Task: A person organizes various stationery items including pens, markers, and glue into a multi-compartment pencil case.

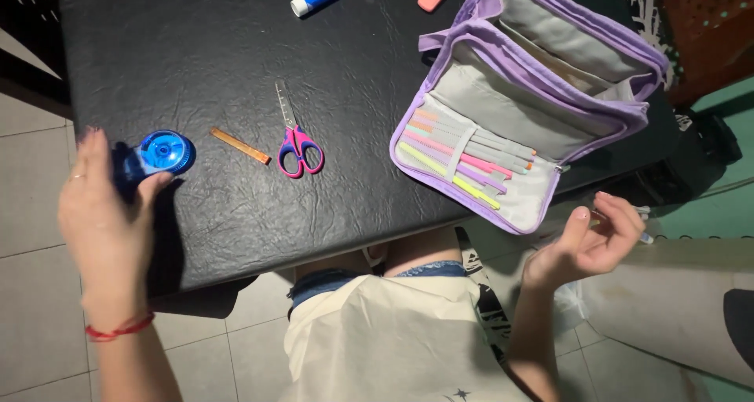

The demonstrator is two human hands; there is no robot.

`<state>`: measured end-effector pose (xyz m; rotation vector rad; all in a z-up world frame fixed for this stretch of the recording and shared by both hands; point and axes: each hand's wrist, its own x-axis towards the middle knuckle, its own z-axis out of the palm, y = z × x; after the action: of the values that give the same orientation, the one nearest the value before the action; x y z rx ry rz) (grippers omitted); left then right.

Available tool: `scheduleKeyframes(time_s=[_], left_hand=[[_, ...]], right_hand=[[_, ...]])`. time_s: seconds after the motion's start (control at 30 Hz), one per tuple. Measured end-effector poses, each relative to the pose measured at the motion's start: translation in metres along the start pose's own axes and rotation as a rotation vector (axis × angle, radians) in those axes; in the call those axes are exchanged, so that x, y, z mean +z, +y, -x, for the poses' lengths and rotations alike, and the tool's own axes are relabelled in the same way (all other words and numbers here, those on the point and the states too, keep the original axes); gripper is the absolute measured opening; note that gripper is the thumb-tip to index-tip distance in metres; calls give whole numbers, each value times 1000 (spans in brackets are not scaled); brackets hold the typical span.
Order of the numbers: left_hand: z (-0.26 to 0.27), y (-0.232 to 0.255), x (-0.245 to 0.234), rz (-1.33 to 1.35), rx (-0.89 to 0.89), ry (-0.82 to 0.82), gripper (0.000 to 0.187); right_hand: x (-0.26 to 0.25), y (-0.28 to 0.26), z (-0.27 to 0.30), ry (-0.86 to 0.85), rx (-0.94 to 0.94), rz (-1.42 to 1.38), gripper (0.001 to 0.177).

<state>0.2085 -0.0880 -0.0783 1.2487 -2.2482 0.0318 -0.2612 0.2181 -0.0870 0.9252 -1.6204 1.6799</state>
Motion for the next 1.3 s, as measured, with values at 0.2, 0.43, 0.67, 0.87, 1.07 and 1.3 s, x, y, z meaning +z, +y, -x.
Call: scheduleKeyframes(time_s=[0.2,0.43,0.67,0.87,1.07,1.3], left_hand=[[10,-12,3,198,-3,40,53],[-11,119,-26,575,30,57,49],[-13,224,-18,748,562,-125,30],[-46,264,-19,627,956,-66,33],[-119,306,7,669,999,-74,38],[-181,339,56,461,1043,-72,37]], right_hand=[[3,-10,7,-33,27,0,12],[12,-56,15,-429,43,-91,18],[16,-90,12,-866,575,-424,52],[-9,-81,-4,-788,679,-124,45],[-50,-22,-11,-385,558,-232,29],[-59,28,-108,-22,126,3,28]])
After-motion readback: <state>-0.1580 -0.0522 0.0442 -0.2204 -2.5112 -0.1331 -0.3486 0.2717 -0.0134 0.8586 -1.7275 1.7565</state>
